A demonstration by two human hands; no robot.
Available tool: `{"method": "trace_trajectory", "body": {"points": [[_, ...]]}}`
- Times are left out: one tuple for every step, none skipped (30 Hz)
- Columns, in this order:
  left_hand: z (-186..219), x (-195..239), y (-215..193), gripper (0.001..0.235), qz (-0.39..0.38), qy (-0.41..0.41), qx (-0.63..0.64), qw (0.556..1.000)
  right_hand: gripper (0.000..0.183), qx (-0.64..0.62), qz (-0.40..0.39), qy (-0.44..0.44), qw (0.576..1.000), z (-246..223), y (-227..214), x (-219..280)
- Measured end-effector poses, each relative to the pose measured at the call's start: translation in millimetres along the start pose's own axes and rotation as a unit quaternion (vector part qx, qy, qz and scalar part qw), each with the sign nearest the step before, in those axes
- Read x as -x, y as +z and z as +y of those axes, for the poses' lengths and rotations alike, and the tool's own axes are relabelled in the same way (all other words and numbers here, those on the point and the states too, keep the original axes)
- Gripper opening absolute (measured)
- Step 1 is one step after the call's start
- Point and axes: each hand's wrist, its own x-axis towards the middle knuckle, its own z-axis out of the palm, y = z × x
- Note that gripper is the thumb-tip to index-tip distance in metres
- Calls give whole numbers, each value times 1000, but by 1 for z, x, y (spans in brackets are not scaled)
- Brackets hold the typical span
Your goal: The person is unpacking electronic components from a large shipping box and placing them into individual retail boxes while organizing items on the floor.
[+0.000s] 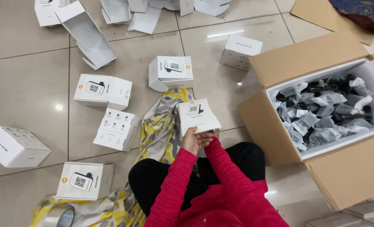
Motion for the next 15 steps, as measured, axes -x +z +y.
{"method": "trace_trajectory", "body": {"points": [[24, 3, 15, 59, 0, -6, 0, 1000, 80, 1, 4, 4, 1000, -4, -2, 4], [44, 10, 28, 66, -2, 59, -39, 997, 81, 45, 6, 9, 999, -5, -7, 14], [64, 16, 40, 73, -3, 122, -79, 989, 83, 89, 7, 15, 996, -5, -10, 23], [76, 7, 39, 73, 4, 118, -75, 990, 83, 94, 4, 22, 995, -24, -12, 44], [88, -2, 38, 80, 47, 187, -198, 961, 88, 199, 48, -44, 978, -44, -13, 64], [106, -17, 42, 86, 83, 255, -320, 908, 95, 295, 92, -116, 944, -71, -10, 74], [115, -29, 38, 86, 83, 255, -321, 908, 95, 295, 92, -116, 944, -88, -9, 86], [125, -42, 34, 87, 142, 338, -487, 793, 95, 279, 64, -105, 952, -107, -9, 97], [135, -55, 31, 88, 195, 403, -628, 636, 95, 262, 36, -95, 960, -125, -9, 108], [137, -65, 23, 88, 195, 405, -627, 637, 95, 263, 36, -96, 959, -143, -9, 115], [139, -75, 15, 81, 204, 353, -757, 511, 100, 319, 35, -104, 941, -160, -8, 122], [142, -86, 6, 74, 206, 288, -860, 367, 105, 374, 34, -111, 920, -178, -7, 129], [145, -93, 5, 74, 205, 289, -860, 367, 105, 375, 36, -111, 920, -183, -7, 127], [148, -100, 2, 70, 202, 198, -898, 336, 105, 412, 0, -105, 905, -187, -7, 127], [151, -107, -2, 65, 198, 104, -927, 301, 106, 448, -36, -99, 888, -191, -6, 126]]}}
